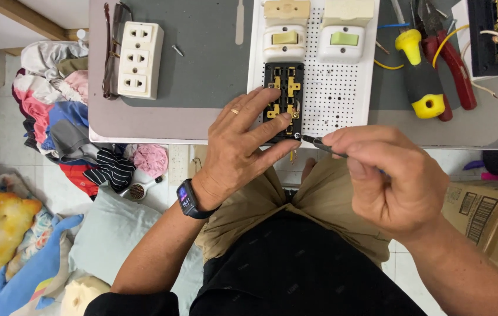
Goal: The person is sitting on the floor and repairing an electrical switch mechanism. They use a screwdriver to tighten screws on the internal components of the switch, which is placed on a white perforated board. The person also handles a white power strip and various tools on the table.
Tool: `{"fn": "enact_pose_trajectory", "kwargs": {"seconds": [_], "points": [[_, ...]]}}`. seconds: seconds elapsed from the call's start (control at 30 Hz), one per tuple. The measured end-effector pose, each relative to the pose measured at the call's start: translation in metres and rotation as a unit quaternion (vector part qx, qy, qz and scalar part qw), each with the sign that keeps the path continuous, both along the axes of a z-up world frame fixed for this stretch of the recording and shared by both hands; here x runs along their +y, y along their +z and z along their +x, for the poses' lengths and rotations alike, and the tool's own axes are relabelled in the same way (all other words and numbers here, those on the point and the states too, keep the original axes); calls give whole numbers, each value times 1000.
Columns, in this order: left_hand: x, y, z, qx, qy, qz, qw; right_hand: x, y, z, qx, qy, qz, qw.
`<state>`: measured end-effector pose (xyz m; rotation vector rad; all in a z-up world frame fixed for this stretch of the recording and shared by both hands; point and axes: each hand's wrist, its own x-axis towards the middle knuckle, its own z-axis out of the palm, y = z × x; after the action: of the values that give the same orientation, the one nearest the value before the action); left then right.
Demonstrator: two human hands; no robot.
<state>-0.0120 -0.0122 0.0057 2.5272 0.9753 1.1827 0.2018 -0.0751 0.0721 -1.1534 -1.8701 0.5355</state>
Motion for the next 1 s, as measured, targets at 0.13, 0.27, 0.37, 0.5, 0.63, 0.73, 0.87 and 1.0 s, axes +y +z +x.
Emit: {"fn": "enact_pose_trajectory", "kwargs": {"seconds": [0.13,0.27,0.37,0.5,0.63,0.73,0.87,1.0], "points": [[0,1,0,4,-7,4,1000,1,-6,7,-18,37,11,999],[1,2,0,7,-4,16,1000,9,5,5,-114,30,5,993],[2,-5,-3,21,-6,24,999,15,15,3,-114,64,44,991],[3,-14,-9,55,-17,18,998,16,29,10,-208,50,113,970],[3,-15,-10,44,-29,11,999,24,28,14,-256,21,159,953],[2,-15,-11,46,-28,11,998,28,35,14,-309,33,183,933],[2,-17,-11,42,-30,5,999,30,51,18,-399,54,98,910],[2,-10,-9,29,-35,-1,999,31,47,26,-485,11,92,869]]}}
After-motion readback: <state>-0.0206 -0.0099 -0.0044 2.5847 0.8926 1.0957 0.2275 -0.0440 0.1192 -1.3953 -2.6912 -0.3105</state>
